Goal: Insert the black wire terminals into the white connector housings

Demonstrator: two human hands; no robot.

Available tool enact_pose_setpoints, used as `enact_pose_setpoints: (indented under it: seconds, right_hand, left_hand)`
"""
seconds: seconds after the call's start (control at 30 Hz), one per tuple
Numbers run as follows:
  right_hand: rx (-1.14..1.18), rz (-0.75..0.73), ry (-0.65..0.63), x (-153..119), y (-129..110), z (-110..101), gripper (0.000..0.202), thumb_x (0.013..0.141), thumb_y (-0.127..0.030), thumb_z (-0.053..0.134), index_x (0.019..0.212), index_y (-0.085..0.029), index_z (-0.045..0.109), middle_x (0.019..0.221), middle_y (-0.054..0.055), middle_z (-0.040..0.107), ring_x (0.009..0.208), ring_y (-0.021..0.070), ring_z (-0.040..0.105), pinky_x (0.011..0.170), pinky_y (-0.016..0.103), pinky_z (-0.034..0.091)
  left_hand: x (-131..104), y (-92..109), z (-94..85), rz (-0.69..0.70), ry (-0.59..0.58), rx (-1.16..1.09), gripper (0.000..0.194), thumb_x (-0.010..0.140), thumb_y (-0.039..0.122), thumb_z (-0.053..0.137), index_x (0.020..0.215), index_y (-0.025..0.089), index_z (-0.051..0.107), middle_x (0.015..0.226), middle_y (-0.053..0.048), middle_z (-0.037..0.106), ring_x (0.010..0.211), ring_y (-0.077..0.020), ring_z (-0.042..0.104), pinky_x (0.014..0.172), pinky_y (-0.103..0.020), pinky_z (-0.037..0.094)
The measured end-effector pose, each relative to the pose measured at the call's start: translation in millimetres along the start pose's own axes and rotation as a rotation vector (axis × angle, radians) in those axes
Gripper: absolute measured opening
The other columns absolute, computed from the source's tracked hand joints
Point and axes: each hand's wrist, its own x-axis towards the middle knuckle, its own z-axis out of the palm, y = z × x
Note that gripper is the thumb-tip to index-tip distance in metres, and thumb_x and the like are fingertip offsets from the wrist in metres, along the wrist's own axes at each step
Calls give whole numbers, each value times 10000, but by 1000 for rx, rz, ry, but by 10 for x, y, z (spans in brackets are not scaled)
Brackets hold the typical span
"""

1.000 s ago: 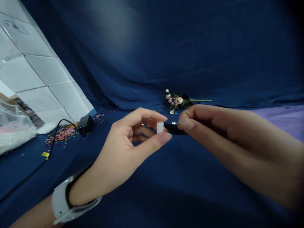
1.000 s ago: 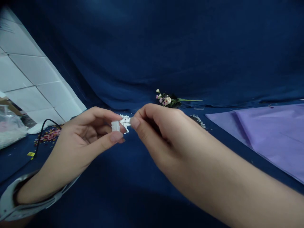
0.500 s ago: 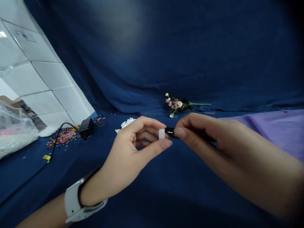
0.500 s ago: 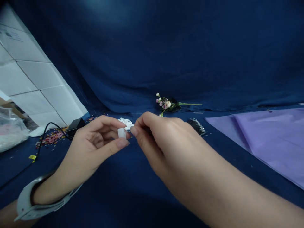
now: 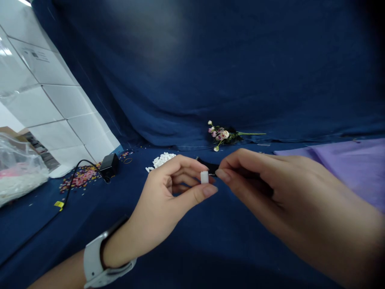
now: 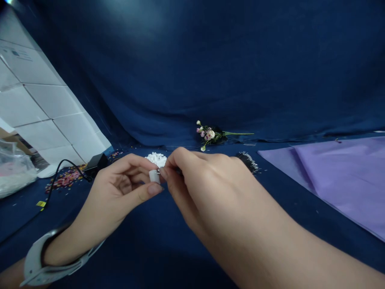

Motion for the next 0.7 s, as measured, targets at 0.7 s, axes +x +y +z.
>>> enact_pose_setpoints:
  seconds: [0.7]
  right_hand:
    - [-8, -44, 35, -33, -57, 56, 296, 927, -237, 387, 695, -192, 564, 500, -36, 519, 363, 99, 435, 370, 280, 252]
  left_hand:
    - [-30, 10, 56, -17, 72, 21, 218, 634, 61, 806, 739, 237, 730, 676, 77, 734, 625, -53, 675, 621, -90, 537]
